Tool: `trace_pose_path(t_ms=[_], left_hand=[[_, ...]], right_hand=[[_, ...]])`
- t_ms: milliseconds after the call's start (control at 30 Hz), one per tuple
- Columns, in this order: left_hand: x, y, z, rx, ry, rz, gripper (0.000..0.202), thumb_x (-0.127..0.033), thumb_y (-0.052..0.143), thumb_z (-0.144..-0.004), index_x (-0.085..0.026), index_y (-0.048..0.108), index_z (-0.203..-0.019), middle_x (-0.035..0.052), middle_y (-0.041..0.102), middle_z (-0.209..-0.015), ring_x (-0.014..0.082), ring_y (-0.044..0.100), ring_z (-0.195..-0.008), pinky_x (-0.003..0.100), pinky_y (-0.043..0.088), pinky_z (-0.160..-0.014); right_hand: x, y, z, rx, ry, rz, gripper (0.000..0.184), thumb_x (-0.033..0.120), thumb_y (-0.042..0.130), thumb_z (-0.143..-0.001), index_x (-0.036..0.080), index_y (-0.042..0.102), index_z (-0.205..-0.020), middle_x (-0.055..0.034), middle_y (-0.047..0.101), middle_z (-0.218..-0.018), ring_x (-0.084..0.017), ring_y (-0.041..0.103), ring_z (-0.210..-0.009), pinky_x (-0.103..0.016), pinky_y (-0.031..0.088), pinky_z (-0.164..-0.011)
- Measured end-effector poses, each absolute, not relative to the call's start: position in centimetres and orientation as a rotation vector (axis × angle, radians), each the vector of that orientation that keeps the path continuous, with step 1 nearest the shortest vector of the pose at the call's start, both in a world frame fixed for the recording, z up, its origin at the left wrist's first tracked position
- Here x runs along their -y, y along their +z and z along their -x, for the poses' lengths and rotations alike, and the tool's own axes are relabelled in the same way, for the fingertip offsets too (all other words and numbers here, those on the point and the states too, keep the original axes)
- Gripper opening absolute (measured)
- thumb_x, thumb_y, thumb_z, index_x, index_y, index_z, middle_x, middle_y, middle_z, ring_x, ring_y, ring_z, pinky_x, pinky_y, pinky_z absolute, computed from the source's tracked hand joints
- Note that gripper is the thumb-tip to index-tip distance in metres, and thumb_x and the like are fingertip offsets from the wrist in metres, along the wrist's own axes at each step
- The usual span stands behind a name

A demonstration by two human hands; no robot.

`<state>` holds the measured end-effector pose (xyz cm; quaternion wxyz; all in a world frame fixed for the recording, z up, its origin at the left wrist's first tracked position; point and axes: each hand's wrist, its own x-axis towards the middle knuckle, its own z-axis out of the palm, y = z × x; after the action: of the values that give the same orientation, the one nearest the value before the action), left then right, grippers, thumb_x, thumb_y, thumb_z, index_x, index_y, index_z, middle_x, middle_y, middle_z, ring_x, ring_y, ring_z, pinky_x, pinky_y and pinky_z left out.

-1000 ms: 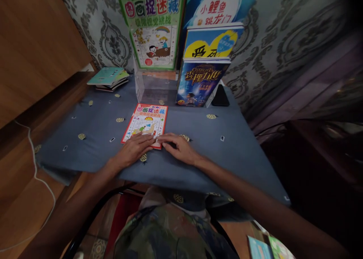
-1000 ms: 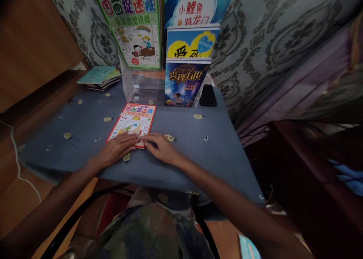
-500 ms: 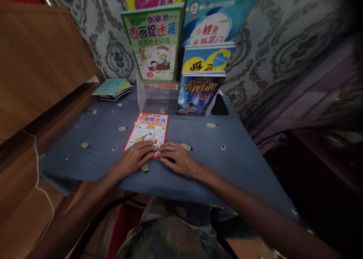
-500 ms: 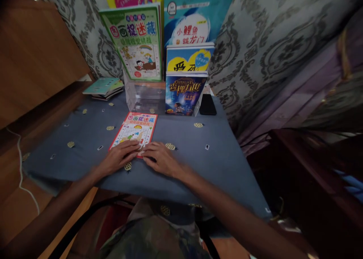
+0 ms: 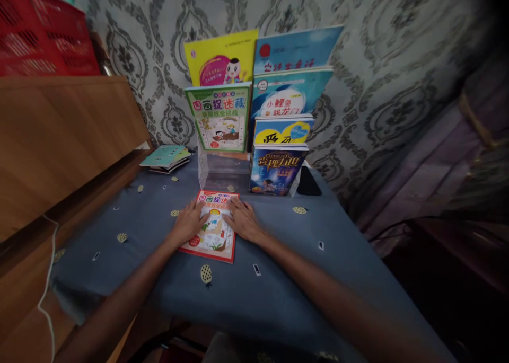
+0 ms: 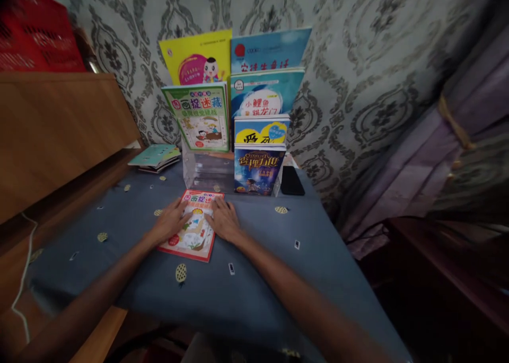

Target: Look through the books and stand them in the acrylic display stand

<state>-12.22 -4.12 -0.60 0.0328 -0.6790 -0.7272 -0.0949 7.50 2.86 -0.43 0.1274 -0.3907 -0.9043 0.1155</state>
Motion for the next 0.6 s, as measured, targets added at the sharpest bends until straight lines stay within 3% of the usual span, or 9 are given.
trace_pose_path(t_ms=[133,200,300,400,500,600], left_hand=[[2.9,0.0,11.4,2.344,-0.259,1.982,0.040,-0.038,0.048,-0.098,-0.014,0.057,-0.130,0.0198,0.061,-0.133,0.0331,0.058,-0.122,0.046,0.046,-0.100],[2.3,0.1,11.5,2.419,-0.408,1.956,0.040,-0.035,0.052,-0.095,-0.014,0.060,-0.128,0.0192,0.064,-0.125,0.0347,0.057,-0.121,0.047,0.043,-0.103],[1.1,0.2,12.5,2.677,-1.171,1.833,0.039,-0.028,0.066,-0.086,-0.015,0.064,-0.122,0.0145,0.069,-0.114,0.0328,0.059,-0.118,0.044,0.041,-0.105],[0.2,0.3,13.8,2.867,-2.055,1.435,0.043,-0.024,0.073,-0.078,-0.016,0.063,-0.119,0.0097,0.072,-0.099,0.0284,0.068,-0.100,0.037,0.051,-0.091],[-0.2,0.0,14.1,2.923,-2.307,1.220,0.045,-0.030,0.073,-0.081,-0.014,0.060,-0.121,0.0096,0.073,-0.090,0.0256,0.072,-0.080,0.035,0.056,-0.072],[-0.2,-0.4,13.2,2.890,-2.482,1.130,0.045,-0.035,0.078,-0.077,-0.014,0.062,-0.113,0.0096,0.074,-0.088,0.0237,0.073,-0.074,0.032,0.056,-0.067]], right_hand=[[-3.4,-0.7,-7.0,2.568,0.322,1.231,0.053,0.033,0.047,-0.100,0.006,0.047,-0.145,-0.0229,0.038,-0.158,-0.029,0.030,-0.150,-0.047,0.026,-0.120],[-3.4,-1.0,-7.0,2.551,0.326,1.256,0.055,0.035,0.047,-0.100,0.006,0.046,-0.147,-0.0230,0.037,-0.159,-0.030,0.027,-0.151,-0.046,0.024,-0.120],[-3.3,-1.1,-7.0,2.544,0.330,1.269,0.056,0.036,0.046,-0.100,0.006,0.045,-0.148,-0.0235,0.036,-0.159,-0.031,0.027,-0.151,-0.047,0.024,-0.120],[-3.3,-1.0,-7.1,2.547,0.332,1.264,0.056,0.036,0.046,-0.100,0.007,0.046,-0.148,-0.0228,0.036,-0.159,-0.031,0.027,-0.151,-0.047,0.025,-0.120],[-3.2,-1.0,-7.1,2.546,0.353,1.257,0.056,0.035,0.045,-0.100,0.007,0.045,-0.148,-0.0231,0.036,-0.159,-0.031,0.026,-0.152,-0.048,0.025,-0.120],[-3.1,-1.3,-7.2,2.526,0.383,1.257,0.057,0.034,0.045,-0.100,0.004,0.044,-0.148,-0.0239,0.035,-0.159,-0.033,0.025,-0.152,-0.048,0.024,-0.121]])
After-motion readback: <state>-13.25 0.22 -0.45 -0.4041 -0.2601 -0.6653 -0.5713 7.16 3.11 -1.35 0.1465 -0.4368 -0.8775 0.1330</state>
